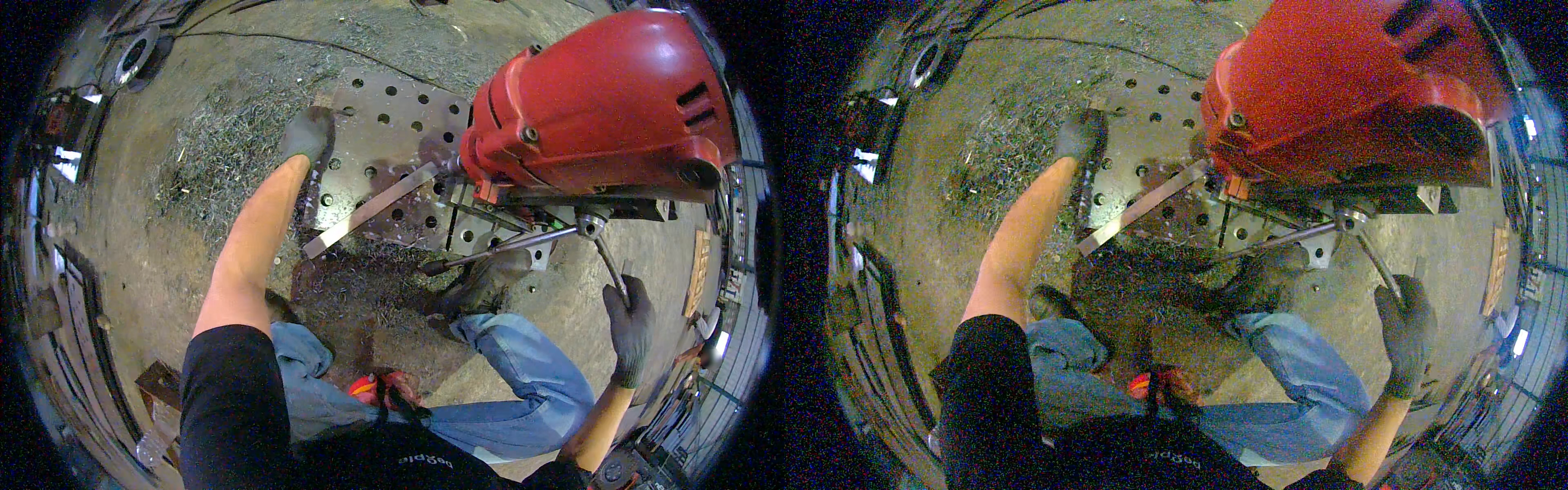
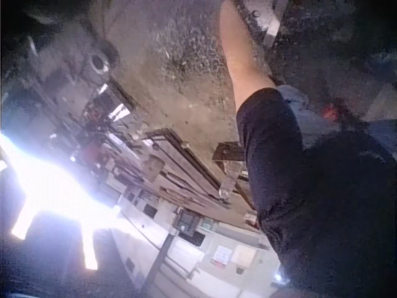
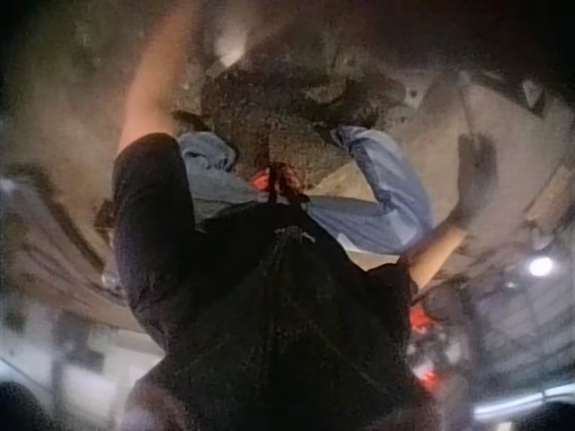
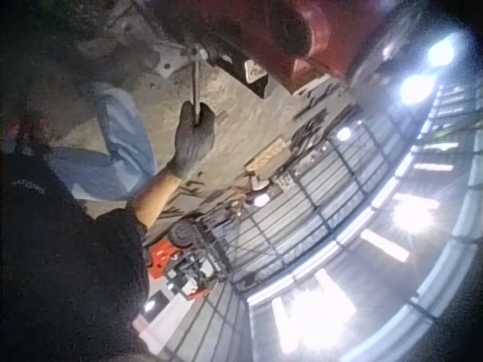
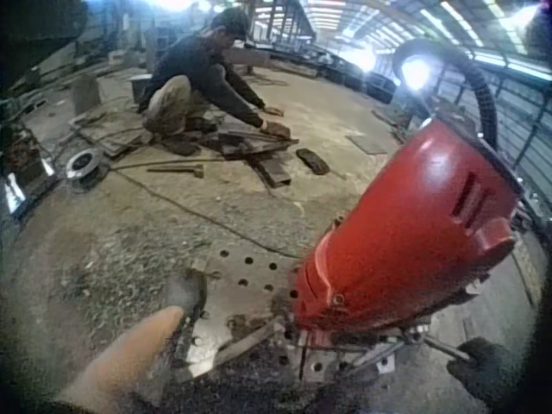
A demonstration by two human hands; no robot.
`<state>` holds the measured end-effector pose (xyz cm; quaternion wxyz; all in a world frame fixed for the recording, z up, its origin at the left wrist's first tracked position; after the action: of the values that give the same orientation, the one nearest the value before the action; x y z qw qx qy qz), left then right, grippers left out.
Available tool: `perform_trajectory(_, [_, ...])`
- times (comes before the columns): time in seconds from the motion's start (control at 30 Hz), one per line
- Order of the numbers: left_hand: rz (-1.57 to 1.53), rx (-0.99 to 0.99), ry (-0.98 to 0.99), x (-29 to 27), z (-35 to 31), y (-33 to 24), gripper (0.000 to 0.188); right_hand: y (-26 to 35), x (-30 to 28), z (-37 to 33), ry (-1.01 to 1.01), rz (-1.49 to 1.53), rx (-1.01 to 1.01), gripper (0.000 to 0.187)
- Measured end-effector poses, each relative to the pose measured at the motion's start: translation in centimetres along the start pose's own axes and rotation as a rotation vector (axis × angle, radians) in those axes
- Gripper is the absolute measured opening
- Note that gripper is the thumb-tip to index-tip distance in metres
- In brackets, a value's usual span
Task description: The person sits on the floor and operates a red drill press to drill holes into a perforated metal plate. They use a wrapped abrasive tool to clean the drill bit, then reposition the plate and continue drilling.
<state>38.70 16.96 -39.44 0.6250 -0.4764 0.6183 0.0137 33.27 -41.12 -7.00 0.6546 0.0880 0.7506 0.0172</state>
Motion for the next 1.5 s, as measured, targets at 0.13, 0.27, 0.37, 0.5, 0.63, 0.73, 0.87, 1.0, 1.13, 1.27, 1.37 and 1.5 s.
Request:
perform_trajectory(0.13, [-0.102,-0.071,0.117,0.5,-0.9,-1.9,0.043,-0.3,0.0,-0.2,0.034,-0.037,0.073,0.033])
perform_trajectory(0.27, [-0.405,0.059,-0.105,-0.5,0.9,-1.1,0.044,-0.1,0.1,0.1,-0.004,0.027,0.002,0.034])
perform_trajectory(0.37, [-0.42,0.132,-0.245,-1.4,1.7,-0.8,0.047,0.8,0.2,0.3,-0.009,0.04,-0.021,0.033])
perform_trajectory(0.5, [-0.204,0.217,0.081,-0.1,-2.3,-6.6,0.05,-0.4,0.0,-0.3,0.018,0.011,0.054,0.034])
perform_trajectory(0.63, [-0.068,0.254,0.134,2.0,-3.1,-6.4,0.049,-0.1,0.0,0.1,0.017,0.025,0.033,0.037])
perform_trajectory(0.73, [0.003,0.132,0.107,1.3,-2.2,-7.5,0.05,-1.0,-0.2,-0.4,-0.028,0.019,0.011,0.037])
perform_trajectory(0.87, [-0.141,0.209,-0.011,1.3,1.7,-5.3,0.05,-0.5,0.1,0.1,0.008,0.014,0.053,0.035])
perform_trajectory(1.0, [-0.13,0.14,0.024,1.6,4.2,-5.4,0.05,-0.1,-0.4,0.0,-0.037,0.011,0.014,0.035])
perform_trajectory(1.13, [0.014,0.161,0.002,0.6,4.9,-6.6,0.047,-0.2,-0.3,0.0,0.017,-0.005,0.059,0.035])
perform_trajectory(1.27, [0.113,0.126,-0.015,0.5,6.6,-6.6,0.042,-0.5,-0.1,0.3,-0.016,-0.024,0.008,0.036])
perform_trajectory(1.37, [0.232,0.226,0.064,3.2,6.3,-8.1,0.042,-0.8,0.3,0.4,0.048,0.022,0.102,0.039])
perform_trajectory(1.5, [0.09,0.16,0.029,3.9,7.7,-7.5,0.042,-1.6,0.0,0.0,-0.002,0.04,0.08,0.039])
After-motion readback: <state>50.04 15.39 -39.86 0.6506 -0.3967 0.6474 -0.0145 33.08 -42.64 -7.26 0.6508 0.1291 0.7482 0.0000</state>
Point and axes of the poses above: each hand's wrist, its own z-axis towards the middle knuckle, its own x-axis out of the palm, y = z × x, the point moved 10 cm from there along z, towards the middle knuckle, and after that the axes turned 1 degree about -x, right-handed, at the moved point
